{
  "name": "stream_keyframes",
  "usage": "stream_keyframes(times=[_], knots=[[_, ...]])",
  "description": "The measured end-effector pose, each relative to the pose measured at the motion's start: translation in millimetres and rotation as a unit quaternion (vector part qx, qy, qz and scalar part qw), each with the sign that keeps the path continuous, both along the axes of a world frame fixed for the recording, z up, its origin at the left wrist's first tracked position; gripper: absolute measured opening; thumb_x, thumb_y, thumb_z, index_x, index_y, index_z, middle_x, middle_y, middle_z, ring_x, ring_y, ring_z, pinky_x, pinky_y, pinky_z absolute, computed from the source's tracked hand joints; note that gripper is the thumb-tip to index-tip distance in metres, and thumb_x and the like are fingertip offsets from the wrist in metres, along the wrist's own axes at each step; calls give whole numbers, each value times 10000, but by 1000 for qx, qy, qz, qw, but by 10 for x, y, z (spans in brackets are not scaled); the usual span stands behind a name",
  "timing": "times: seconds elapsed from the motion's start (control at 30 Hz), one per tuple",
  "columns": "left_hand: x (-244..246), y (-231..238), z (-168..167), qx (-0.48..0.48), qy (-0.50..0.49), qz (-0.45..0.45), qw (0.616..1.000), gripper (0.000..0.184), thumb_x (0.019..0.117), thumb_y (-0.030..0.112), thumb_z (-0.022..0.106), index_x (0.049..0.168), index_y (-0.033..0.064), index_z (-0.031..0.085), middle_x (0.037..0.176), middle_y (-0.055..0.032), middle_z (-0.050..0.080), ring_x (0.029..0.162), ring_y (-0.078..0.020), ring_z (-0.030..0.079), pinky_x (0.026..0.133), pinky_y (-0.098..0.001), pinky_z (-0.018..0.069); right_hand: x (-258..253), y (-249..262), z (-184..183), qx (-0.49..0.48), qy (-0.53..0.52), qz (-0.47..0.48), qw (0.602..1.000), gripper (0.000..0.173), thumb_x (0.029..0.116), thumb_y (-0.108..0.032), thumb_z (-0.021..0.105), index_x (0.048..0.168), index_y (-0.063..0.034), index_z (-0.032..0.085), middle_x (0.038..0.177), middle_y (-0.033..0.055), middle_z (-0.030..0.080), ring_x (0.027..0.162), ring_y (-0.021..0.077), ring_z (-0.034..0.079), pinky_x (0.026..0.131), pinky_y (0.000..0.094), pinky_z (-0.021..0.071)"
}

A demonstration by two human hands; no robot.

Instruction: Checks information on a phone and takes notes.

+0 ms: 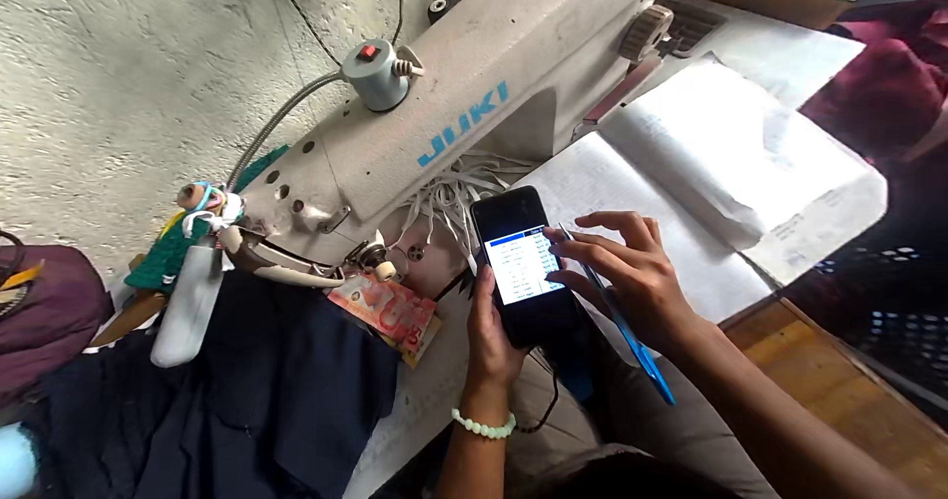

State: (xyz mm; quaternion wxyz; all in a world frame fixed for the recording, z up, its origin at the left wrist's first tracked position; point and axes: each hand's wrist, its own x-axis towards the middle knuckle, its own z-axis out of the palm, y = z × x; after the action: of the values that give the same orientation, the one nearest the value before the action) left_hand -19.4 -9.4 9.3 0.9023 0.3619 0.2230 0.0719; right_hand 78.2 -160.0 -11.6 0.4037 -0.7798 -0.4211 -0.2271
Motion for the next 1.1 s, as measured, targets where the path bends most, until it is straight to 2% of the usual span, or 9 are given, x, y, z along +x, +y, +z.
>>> stream_keyframes(times=[0.07,0.17,0.37,0.5,0.63,0.7,0.93,1.1], knots=[[2,-1,3,10,0,-2,1000,445,1097,332,205,1370,89,458,1129,-78,710,1024,-169,717,848,-366,613,-53,5,19,11,-21,0,1000,191,1026,-303,624,1086,-147,717,1125,19,770,1159,229,612,952,408,378],[-5,0,4,14,-3,-4,1000,466,1108,345,181,1346,83,483,1110,-86,720,1001,-170,726,825,-356,622,-147,11,26,15,-45,-3,999,148,1047,-245,588,1092,-144,686,1080,34,775,1115,225,634,949,401,387],[1,-11,36,24,5,13,1000,459,1110,325,182,1343,70,484,1087,-71,713,987,-139,718,840,-328,611,-305,117,-34,-15,-39,8,999,157,1046,-208,558,1122,-146,681,1142,56,759,1113,257,623,938,409,393],[-6,-19,58,32,5,21,999,439,1111,297,188,1323,64,493,1052,-58,715,948,-114,720,812,-298,615,-359,184,-19,-8,-35,23,999,139,1043,-196,564,1124,-151,668,1129,43,764,1125,247,625,952,396,394],[-14,-2,19,21,-7,6,1000,456,1108,327,189,1380,71,450,1119,-84,709,1005,-156,719,846,-342,614,-319,107,-27,6,-39,-20,999,128,1045,-180,550,1106,-141,656,1113,48,762,1110,235,620,937,386,390],[-10,-7,21,23,-3,8,1000,458,1107,330,185,1360,76,470,1120,-85,715,1018,-163,720,854,-354,613,-288,89,-19,1,-44,-40,998,130,1038,-166,558,1086,-129,673,1099,56,771,1089,241,629,916,391,383],[-3,-19,55,25,9,21,999,449,1110,313,186,1329,67,491,1066,-72,724,957,-136,730,802,-319,623,-319,179,-1,-15,-46,-21,999,144,1032,-165,560,1096,-134,684,1122,53,765,1099,248,627,926,402,388],[-5,-9,35,35,-2,9,999,459,1107,322,175,1352,75,475,1094,-73,721,988,-150,727,827,-336,621,-277,106,12,-5,-45,-25,999,133,1038,-164,552,1096,-135,668,1114,52,767,1109,237,629,935,393,393]])
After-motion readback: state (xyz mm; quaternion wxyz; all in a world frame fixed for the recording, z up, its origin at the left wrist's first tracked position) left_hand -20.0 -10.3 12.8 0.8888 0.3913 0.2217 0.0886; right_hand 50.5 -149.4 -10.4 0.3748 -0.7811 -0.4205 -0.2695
